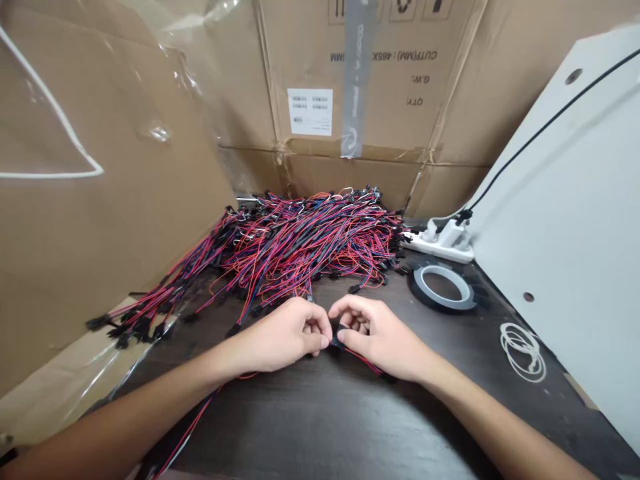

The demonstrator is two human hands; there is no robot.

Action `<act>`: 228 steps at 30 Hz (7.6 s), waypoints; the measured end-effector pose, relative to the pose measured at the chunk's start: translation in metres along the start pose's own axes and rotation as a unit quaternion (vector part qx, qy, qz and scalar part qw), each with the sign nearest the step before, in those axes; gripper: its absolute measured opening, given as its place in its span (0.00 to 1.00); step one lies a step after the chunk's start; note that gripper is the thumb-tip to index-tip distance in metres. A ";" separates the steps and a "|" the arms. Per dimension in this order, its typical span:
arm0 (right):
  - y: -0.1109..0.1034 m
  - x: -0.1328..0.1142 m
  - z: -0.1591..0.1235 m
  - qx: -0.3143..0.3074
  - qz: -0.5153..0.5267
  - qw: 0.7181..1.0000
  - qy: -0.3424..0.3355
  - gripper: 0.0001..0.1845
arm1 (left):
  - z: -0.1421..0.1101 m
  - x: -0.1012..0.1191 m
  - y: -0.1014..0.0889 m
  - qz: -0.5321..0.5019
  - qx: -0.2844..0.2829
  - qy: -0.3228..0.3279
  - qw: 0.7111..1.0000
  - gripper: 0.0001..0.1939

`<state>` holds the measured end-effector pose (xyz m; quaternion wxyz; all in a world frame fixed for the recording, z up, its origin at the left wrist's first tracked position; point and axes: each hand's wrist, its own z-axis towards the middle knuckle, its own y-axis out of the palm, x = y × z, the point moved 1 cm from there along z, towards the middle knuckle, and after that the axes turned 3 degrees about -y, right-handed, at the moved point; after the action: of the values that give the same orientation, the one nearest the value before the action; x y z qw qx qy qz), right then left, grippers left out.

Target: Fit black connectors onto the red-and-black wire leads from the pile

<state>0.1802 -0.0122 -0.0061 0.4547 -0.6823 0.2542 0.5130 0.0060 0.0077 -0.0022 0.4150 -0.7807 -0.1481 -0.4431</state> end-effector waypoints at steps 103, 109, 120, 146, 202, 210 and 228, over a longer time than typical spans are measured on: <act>0.001 -0.001 -0.002 -0.048 -0.003 0.999 0.004 0.15 | -0.004 0.012 -0.003 0.011 -0.073 0.000 0.997 0.05; 0.002 -0.002 -0.001 -0.045 -0.003 0.999 0.004 0.15 | -0.003 0.008 -0.002 -0.017 -0.073 -0.005 0.997 0.05; 0.002 -0.004 0.000 -0.041 -0.011 0.999 0.002 0.13 | -0.002 0.006 -0.003 -0.014 -0.076 -0.007 0.997 0.10; 0.001 -0.005 -0.002 -0.050 -0.096 0.994 -0.015 0.06 | -0.004 0.009 -0.001 0.066 -0.048 0.030 0.996 0.07; -0.001 -0.003 -0.002 -0.059 -0.039 0.997 -0.006 0.07 | -0.005 0.011 -0.002 0.046 -0.001 0.014 0.999 0.05; -0.002 0.001 -0.001 -0.054 0.094 0.994 0.013 0.14 | -0.006 0.013 -0.002 0.022 0.037 0.088 0.995 0.04; 0.000 0.010 -0.004 -0.070 0.326 0.940 0.072 0.17 | -0.007 0.015 0.000 0.012 0.180 0.280 0.943 0.03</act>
<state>0.1855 -0.0140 -0.0147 0.1940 -0.6273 0.4582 0.5991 0.0103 -0.0004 0.0116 0.5788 -0.5388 -0.0941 -0.6048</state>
